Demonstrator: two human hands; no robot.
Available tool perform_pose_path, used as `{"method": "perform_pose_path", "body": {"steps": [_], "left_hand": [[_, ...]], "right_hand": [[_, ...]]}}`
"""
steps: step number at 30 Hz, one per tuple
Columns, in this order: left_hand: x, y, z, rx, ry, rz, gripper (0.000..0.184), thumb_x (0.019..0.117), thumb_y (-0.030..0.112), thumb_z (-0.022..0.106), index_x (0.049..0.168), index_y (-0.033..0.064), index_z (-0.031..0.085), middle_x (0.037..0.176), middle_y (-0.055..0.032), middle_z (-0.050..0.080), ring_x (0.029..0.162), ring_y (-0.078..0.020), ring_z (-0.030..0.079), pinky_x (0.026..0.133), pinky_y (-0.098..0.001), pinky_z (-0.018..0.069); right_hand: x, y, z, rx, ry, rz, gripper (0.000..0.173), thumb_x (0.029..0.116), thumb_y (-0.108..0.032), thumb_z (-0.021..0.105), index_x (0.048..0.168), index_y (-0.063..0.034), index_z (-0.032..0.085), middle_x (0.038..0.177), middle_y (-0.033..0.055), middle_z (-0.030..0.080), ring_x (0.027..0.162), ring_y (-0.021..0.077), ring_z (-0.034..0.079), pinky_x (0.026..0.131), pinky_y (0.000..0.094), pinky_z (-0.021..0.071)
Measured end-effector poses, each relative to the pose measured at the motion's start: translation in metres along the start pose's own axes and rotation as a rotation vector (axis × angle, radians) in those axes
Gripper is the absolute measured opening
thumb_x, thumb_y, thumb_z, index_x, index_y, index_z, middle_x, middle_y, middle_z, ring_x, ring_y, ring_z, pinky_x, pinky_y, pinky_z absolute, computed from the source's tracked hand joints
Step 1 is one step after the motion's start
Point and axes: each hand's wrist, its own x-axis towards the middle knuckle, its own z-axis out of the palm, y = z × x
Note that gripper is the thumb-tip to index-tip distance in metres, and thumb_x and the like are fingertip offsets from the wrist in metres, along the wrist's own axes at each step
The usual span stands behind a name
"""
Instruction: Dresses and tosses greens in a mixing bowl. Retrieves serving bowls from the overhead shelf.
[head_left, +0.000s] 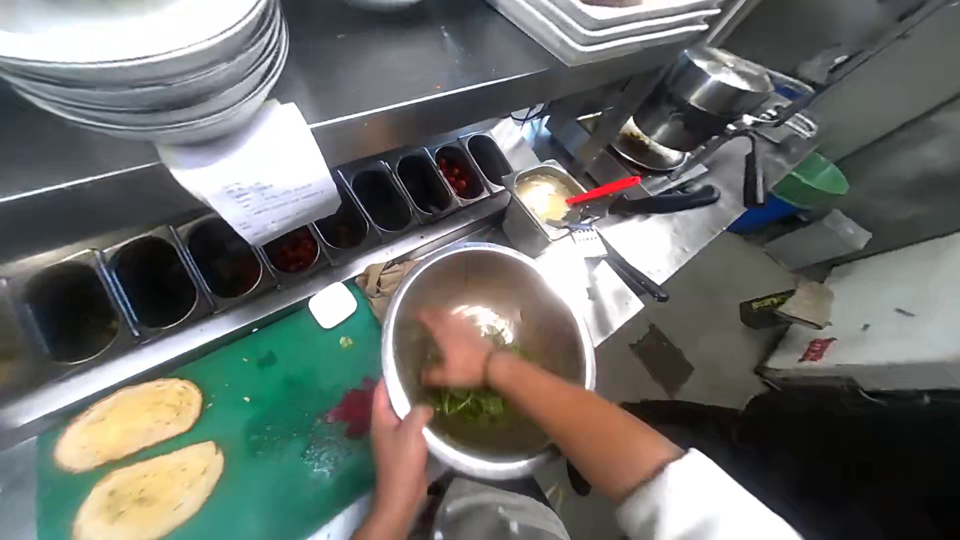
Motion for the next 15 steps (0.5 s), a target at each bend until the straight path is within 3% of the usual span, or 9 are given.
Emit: {"method": "perform_pose_path", "body": {"steps": [2,4,6,7,9,10,12,14,15], "left_hand": [[-0.003,-0.001,0.001,-0.013,0.08,0.002,0.076,0.0749,-0.016,0.059,0.147,0.001,0.044,0.135,-0.0185,0.06,0.115,-0.0237,0.066,0.089,-0.0405,0.0611],[-0.008,-0.002,0.004,-0.051,0.151,-0.006,0.072,0.0773,-0.018,0.059,0.146,0.0004,0.046,0.131,-0.0191,0.063,0.111,-0.0245,0.068,0.086,-0.0408,0.0624],[-0.014,-0.005,0.011,-0.105,0.206,-0.001,0.069,0.0789,-0.018,0.057,0.145,0.0006,0.047,0.128,-0.0199,0.065,0.107,-0.0262,0.07,0.083,-0.0418,0.0635],[-0.019,-0.007,0.017,-0.133,0.244,-0.002,0.069,0.08,-0.018,0.056,0.145,0.0015,0.047,0.128,-0.0199,0.065,0.106,-0.0268,0.071,0.082,-0.0426,0.0637],[-0.025,-0.009,0.029,-0.179,0.315,-0.011,0.065,0.0823,-0.018,0.054,0.144,0.0018,0.048,0.126,-0.021,0.064,0.103,-0.0289,0.071,0.08,-0.0447,0.0639],[-0.026,-0.009,0.035,-0.187,0.334,-0.02,0.064,0.0838,-0.018,0.055,0.144,0.0024,0.049,0.127,-0.021,0.064,0.104,-0.0293,0.071,0.08,-0.0455,0.0637],[-0.032,-0.013,0.043,-0.18,0.354,-0.036,0.063,0.0851,-0.017,0.056,0.144,0.0037,0.048,0.128,-0.0199,0.064,0.105,-0.0285,0.07,0.08,-0.0452,0.0635],[-0.036,-0.015,0.046,-0.166,0.361,-0.043,0.061,0.0878,-0.013,0.057,0.145,0.0047,0.047,0.129,-0.0192,0.063,0.107,-0.0279,0.07,0.082,-0.0446,0.0634],[-0.039,-0.018,0.047,-0.163,0.366,-0.045,0.058,0.0908,-0.01,0.058,0.145,0.005,0.047,0.129,-0.019,0.063,0.108,-0.028,0.069,0.084,-0.0446,0.063]], "right_hand": [[-0.014,-0.007,0.007,-0.242,-0.267,-0.308,0.069,0.0823,-0.022,0.08,0.144,-0.009,0.052,0.142,0.0175,0.056,0.134,0.0386,0.05,0.113,0.0634,0.0352],[-0.023,0.022,-0.016,-0.346,-0.272,-0.348,0.038,0.0834,-0.011,0.078,0.121,-0.0146,0.073,0.132,0.0128,0.063,0.131,0.038,0.052,0.109,0.067,0.0375],[-0.028,0.053,-0.052,-0.379,-0.262,-0.13,0.037,0.0935,-0.029,0.073,0.129,-0.0197,0.07,0.14,0.0127,0.059,0.131,0.0378,0.053,0.104,0.063,0.047],[-0.031,0.059,-0.06,-0.381,-0.349,-0.041,0.053,0.0937,-0.04,0.072,0.141,-0.0203,0.059,0.149,0.0185,0.049,0.133,0.0444,0.05,0.099,0.0665,0.0491],[-0.039,0.048,-0.043,-0.326,-0.503,-0.06,0.083,0.0838,-0.029,0.082,0.156,-0.0222,0.042,0.161,0.0286,0.027,0.134,0.0591,0.041,0.091,0.0757,0.0485],[-0.037,0.042,-0.032,-0.313,-0.511,-0.133,0.083,0.0794,-0.014,0.082,0.154,-0.0212,0.046,0.164,0.0258,0.024,0.137,0.0585,0.038,0.09,0.0754,0.0495],[-0.017,0.043,-0.03,-0.277,-0.417,-0.204,0.066,0.0802,0.001,0.075,0.142,-0.0179,0.059,0.159,0.0193,0.037,0.134,0.0498,0.048,0.094,0.0694,0.0512],[-0.002,0.054,-0.05,-0.194,-0.18,-0.161,0.05,0.084,-0.004,0.074,0.132,-0.0167,0.067,0.145,0.0175,0.053,0.118,0.0413,0.062,0.092,0.062,0.0558],[-0.006,0.06,-0.061,-0.144,-0.094,-0.161,0.05,0.0845,-0.009,0.076,0.132,-0.0165,0.066,0.143,0.0185,0.054,0.115,0.0403,0.064,0.091,0.0601,0.0572]]}}
